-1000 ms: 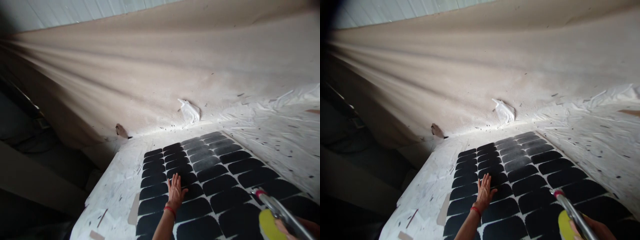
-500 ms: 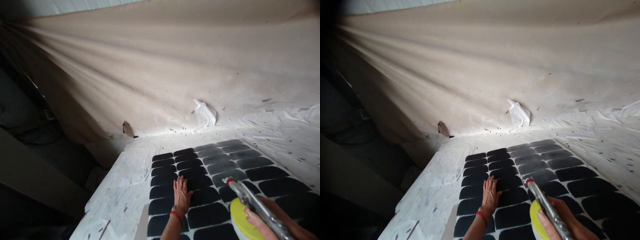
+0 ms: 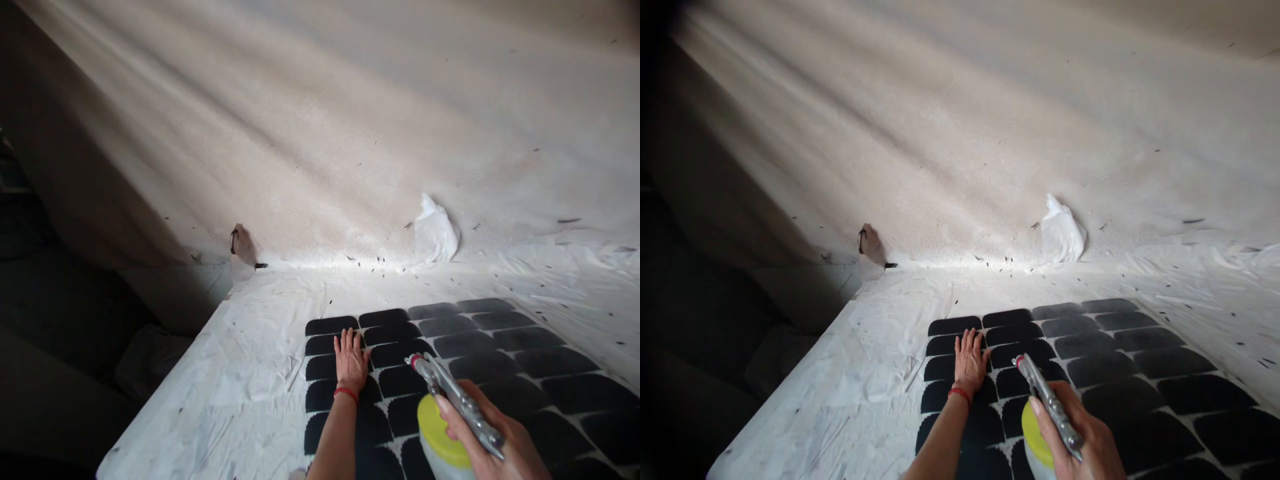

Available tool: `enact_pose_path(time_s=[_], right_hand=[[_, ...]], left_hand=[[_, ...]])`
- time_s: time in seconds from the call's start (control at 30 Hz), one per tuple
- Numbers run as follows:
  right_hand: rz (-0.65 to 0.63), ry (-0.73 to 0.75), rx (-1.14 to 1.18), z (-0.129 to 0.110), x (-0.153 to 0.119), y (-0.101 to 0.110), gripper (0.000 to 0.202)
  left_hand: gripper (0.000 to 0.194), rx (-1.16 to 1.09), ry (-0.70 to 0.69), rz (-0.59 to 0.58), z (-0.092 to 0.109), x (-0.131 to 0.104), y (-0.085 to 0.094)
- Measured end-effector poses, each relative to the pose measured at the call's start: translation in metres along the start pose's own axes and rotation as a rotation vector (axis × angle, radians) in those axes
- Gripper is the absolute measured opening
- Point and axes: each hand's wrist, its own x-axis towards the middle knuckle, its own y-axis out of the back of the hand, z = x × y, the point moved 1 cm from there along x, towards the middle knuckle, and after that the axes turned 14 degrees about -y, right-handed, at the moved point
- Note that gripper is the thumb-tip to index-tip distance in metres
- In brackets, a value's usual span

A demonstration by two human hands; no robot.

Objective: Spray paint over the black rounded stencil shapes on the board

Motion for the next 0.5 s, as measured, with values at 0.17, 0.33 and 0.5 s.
enact_pose_path(time_s=[0.17, 0.33, 0.5], right_hand=[[-0.045, -0.053, -0.063, 0.0, 0.013, -0.022, 0.044], [-0.044, -0.081, -0.068, 0.004, 0.018, -0.033, 0.045], [-0.004, -0.104, -0.057, 0.005, 0.022, -0.026, 0.045]], left_hand=[[0.06, -0.023, 0.018, 0.035, -0.001, -0.004, -0.004], [0.053, 0.003, 0.037, 0.062, 0.0, -0.001, -0.003], [0.052, 0.024, 0.001, 0.055, -0.006, -0.002, -0.004]])
